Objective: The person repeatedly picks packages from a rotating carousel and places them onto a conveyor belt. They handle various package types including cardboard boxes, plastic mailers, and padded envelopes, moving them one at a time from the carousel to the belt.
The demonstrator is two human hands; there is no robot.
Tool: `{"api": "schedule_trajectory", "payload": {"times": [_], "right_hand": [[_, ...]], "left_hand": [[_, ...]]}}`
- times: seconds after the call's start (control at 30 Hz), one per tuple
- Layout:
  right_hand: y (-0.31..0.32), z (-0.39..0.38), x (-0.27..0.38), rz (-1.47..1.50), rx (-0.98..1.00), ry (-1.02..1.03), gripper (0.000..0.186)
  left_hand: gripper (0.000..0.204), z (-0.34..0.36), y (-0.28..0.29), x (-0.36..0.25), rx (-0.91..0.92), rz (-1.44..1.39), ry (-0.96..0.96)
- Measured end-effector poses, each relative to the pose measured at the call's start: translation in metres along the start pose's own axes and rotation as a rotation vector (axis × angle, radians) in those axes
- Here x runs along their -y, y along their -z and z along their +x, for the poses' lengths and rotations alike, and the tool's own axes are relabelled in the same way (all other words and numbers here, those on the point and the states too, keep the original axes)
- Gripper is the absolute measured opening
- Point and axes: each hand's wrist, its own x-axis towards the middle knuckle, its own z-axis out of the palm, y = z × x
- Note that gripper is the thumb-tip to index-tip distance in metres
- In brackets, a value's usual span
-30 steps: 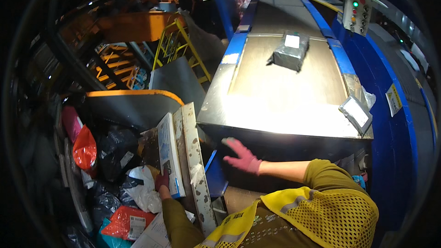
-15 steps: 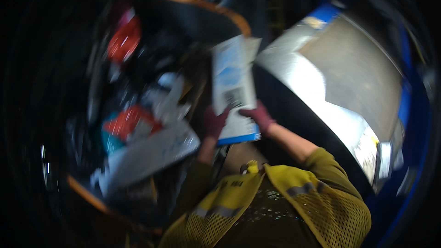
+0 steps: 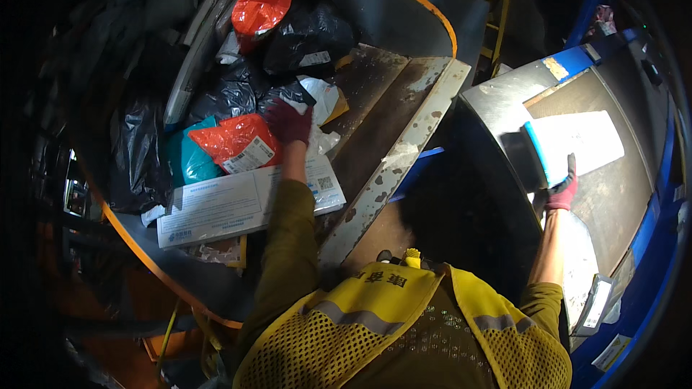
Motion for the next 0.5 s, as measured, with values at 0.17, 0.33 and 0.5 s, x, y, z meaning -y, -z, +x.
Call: {"api": "schedule_trajectory", "payload": {"times": [0.17, 0.33, 0.5], "right_hand": [[0.046, 0.039, 0.047, -0.422, -0.502, 0.207, 0.069], [-0.011, -0.029, -0.025, -1.062, -0.160, 0.310, 0.062], [-0.085, -0.123, -0.116, -0.036, 0.527, -0.844, 0.052]], "left_hand": [[0.047, 0.031, -0.019, 0.006, 0.145, -0.118, -0.167], [0.026, -0.069, -0.018, -0.040, -0.143, -0.498, -0.510], [0.034, -0.209, -0.018, -0.067, -0.160, -0.822, -1.015]]}}
